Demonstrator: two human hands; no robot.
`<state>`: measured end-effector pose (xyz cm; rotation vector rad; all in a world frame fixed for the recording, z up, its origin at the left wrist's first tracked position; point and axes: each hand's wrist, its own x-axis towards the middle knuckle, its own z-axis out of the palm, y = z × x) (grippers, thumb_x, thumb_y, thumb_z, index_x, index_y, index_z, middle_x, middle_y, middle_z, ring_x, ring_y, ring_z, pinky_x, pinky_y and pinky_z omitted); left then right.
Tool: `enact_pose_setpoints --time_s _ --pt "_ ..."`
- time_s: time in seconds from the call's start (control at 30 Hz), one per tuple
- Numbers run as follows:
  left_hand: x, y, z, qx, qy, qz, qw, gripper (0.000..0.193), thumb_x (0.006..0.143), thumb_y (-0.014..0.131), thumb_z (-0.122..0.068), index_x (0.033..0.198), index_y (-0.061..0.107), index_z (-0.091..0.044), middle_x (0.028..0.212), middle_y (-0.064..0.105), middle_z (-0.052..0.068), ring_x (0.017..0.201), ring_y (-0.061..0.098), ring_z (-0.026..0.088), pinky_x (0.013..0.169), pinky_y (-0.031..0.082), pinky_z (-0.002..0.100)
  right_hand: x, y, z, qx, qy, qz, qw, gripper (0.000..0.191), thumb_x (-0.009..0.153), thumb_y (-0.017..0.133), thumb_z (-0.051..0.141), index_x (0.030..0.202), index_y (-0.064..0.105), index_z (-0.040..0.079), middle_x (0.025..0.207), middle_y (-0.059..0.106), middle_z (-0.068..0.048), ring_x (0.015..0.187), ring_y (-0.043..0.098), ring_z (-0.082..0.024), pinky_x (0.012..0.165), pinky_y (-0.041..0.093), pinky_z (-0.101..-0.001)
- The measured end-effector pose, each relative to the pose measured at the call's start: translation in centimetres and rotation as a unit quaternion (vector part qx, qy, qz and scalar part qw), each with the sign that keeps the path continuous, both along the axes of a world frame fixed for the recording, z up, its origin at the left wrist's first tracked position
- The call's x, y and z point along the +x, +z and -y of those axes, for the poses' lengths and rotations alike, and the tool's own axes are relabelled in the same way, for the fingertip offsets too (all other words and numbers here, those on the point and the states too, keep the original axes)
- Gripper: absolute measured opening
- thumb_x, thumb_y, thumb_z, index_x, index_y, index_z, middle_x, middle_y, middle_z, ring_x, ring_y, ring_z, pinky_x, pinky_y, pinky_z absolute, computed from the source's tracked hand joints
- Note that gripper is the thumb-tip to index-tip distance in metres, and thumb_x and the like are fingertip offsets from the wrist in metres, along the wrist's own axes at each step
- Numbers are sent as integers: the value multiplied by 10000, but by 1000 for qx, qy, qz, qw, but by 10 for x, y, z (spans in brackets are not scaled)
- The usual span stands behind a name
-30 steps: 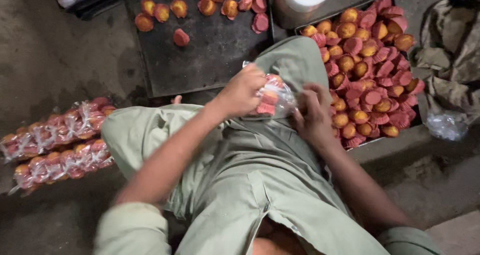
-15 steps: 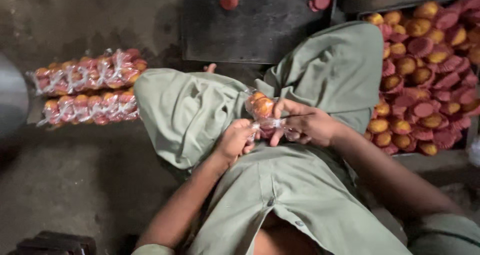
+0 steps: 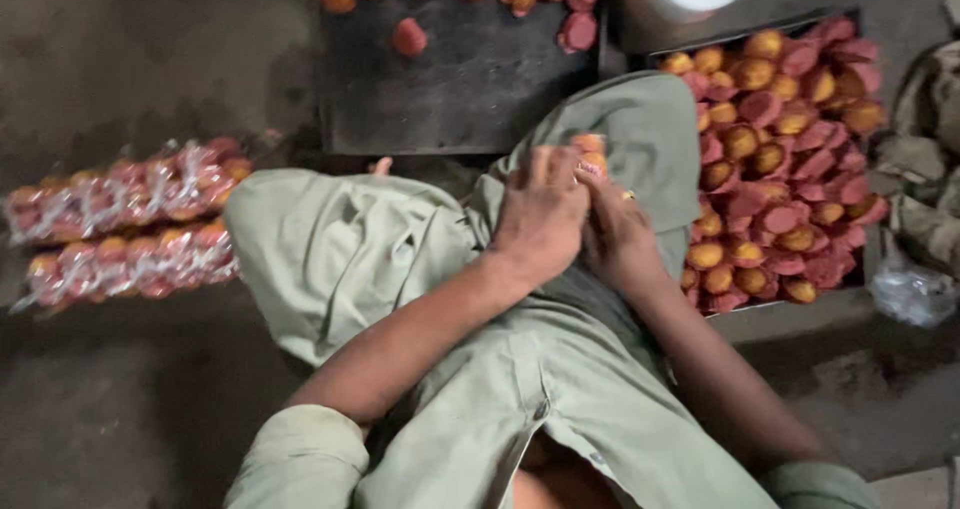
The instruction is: The person sits on the floor and packs baked goods in red paper cups into small clear plastic bags, a few pieces at a time, twisting the bags closed and placing the filled bags in rows beside them. They take items from trays and a large box and continue filling and tying bags one after another.
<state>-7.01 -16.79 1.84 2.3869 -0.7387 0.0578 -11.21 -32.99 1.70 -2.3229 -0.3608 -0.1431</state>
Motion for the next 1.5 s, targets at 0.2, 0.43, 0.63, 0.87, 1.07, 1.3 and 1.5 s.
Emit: enact_pose_setpoints --time_s 0.2,0.43,0.63,0.87,1.07,1.3,1.5 --pt "20 -10 51 -69 -101 -70 990 495 921 683 -417 1294 591 -106 1485 471 153 1434 437 373 1194 328 596 -30 -23 60 243 -188 -100 946 276 1069 601 -4 1337 533 -3 1141 639 -111 1043 643 -197 948 521 -318" --pt "14 -24 59 -16 -121 -58 991 885 875 701 -573 1591 338 -201 1640 283 181 1535 244 421 1207 171 706 -18 -43 80 479 -388 -162 771 199 932 733 -55 1055 596 20 786 607 -33 638 580 -99 591 483 -252" --pt "21 -28 50 15 -133 -59 989 957 790 725 -596 1585 348 -218 1638 288 153 1539 238 409 1217 164 681 -14 -16 85 -22 -127 -48 990 224 913 652 -70 1104 661 46 1080 628 -79 990 622 -207 852 503 -298" --pt "30 -33 32 -62 -208 2 976 943 803 761 -564 1591 346 -252 1639 334 109 1557 264 349 1237 187 652 -11 22 88 96 52 -296 949 286 830 637 -40 1100 635 56 1126 471 -85 1128 479 -217 1004 377 -295" --pt "-5 3 17 -178 -101 -90 975 524 876 771 -258 1389 661 -263 1537 491 99 1522 388 322 1298 214 592 2 57 78 347 56 -442 825 439 803 572 -25 1235 639 26 1323 553 -18 1276 477 -181 1063 341 -307" --pt "-11 -17 -45 -284 -71 -173 940 194 857 697 -88 992 754 -215 1501 543 86 1434 425 353 1224 293 489 32 43 29 303 190 -373 856 378 839 630 -83 1209 669 -17 1281 598 -72 1257 541 -201 1045 431 -327" --pt "-8 -51 -102 -543 94 -332 766 156 1023 605 -50 1145 679 -113 1255 631 61 1126 559 193 1037 437 362 62 20 -24 271 98 -260 922 282 892 665 -105 1142 637 21 1395 547 -62 1181 612 -151 966 527 -262"
